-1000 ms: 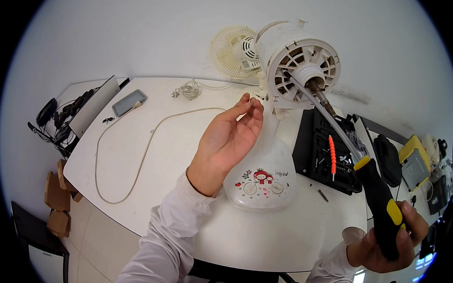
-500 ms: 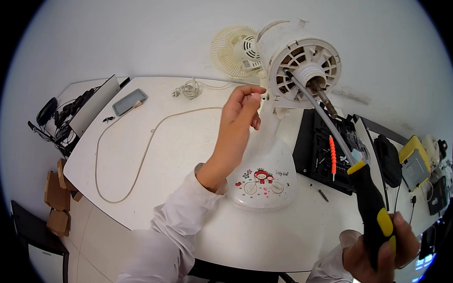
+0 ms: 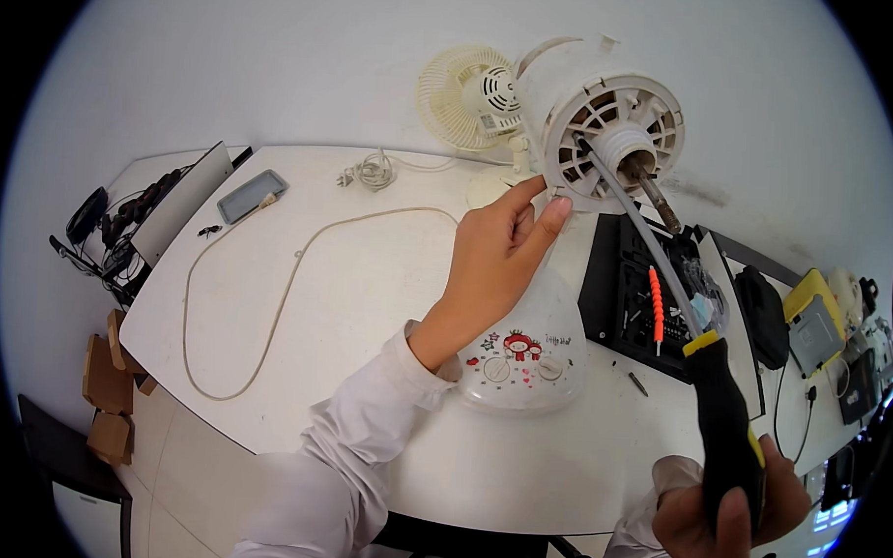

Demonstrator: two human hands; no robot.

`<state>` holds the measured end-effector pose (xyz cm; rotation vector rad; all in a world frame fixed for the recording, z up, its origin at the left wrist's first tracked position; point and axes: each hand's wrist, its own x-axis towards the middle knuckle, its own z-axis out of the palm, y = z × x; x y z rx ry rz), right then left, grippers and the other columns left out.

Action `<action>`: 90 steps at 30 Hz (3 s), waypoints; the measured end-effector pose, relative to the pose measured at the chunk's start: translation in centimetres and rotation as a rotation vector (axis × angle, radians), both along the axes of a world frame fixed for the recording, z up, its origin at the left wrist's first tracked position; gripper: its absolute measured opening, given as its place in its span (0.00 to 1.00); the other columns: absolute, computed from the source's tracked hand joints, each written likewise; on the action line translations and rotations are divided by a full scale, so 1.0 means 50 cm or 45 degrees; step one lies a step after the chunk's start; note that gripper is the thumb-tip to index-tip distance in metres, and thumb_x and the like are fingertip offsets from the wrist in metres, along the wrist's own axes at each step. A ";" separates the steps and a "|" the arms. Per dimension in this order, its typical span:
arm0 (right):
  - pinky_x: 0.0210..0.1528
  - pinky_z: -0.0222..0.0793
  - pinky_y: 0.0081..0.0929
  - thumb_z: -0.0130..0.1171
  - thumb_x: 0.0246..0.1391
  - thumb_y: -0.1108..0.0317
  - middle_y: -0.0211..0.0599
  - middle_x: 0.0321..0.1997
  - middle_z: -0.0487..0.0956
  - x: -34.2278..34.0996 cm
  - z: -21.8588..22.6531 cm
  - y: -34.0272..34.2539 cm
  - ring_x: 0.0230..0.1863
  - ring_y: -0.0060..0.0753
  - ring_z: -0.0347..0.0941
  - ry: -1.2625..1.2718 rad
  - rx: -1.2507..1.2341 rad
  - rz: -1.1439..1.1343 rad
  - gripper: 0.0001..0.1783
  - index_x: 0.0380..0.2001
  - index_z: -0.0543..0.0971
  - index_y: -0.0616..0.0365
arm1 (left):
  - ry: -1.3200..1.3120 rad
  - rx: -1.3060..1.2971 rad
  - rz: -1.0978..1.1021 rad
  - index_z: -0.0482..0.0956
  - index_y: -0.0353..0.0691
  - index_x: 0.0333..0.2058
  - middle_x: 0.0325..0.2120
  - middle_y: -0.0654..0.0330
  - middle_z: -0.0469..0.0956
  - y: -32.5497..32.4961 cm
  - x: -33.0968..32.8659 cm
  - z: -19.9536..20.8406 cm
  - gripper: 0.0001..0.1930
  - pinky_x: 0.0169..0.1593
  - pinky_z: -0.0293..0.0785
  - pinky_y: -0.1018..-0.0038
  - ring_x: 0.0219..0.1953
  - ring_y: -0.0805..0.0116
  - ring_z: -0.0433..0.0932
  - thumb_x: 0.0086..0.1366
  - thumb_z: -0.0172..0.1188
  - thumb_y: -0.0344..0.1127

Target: The person assembles a small white desk fan on a white table using a screwdriver. They attach the fan head to the base, secure it with screws, and then attach the front grille.

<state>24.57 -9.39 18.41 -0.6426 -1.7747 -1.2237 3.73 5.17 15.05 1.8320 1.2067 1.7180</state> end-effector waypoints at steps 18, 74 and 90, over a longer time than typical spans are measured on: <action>0.31 0.68 0.13 0.54 0.53 0.66 0.48 0.41 0.66 -0.026 0.040 -0.042 0.32 0.34 0.68 0.023 -0.521 0.056 0.13 0.37 0.71 0.66 | 0.349 0.200 0.311 0.76 0.34 0.31 0.05 0.56 0.60 -0.003 -0.020 0.007 0.15 0.15 0.55 0.70 0.08 0.60 0.61 0.59 0.55 0.43; 0.22 0.67 0.19 0.45 0.56 0.66 0.48 0.35 0.66 -0.070 0.043 -0.038 0.26 0.34 0.69 0.230 -0.247 0.243 0.19 0.44 0.59 0.70 | 0.464 0.321 0.364 0.75 0.35 0.31 0.06 0.55 0.67 -0.012 -0.001 0.020 0.17 0.14 0.60 0.68 0.09 0.59 0.68 0.61 0.51 0.45; 0.39 0.63 0.26 0.34 0.61 0.61 0.44 0.33 0.71 -0.077 0.030 -0.051 0.38 0.37 0.69 0.423 -0.187 -0.227 0.18 0.32 0.71 0.63 | 0.499 0.281 0.363 0.76 0.34 0.33 0.06 0.55 0.67 -0.014 -0.005 0.020 0.17 0.13 0.60 0.69 0.09 0.59 0.68 0.61 0.51 0.45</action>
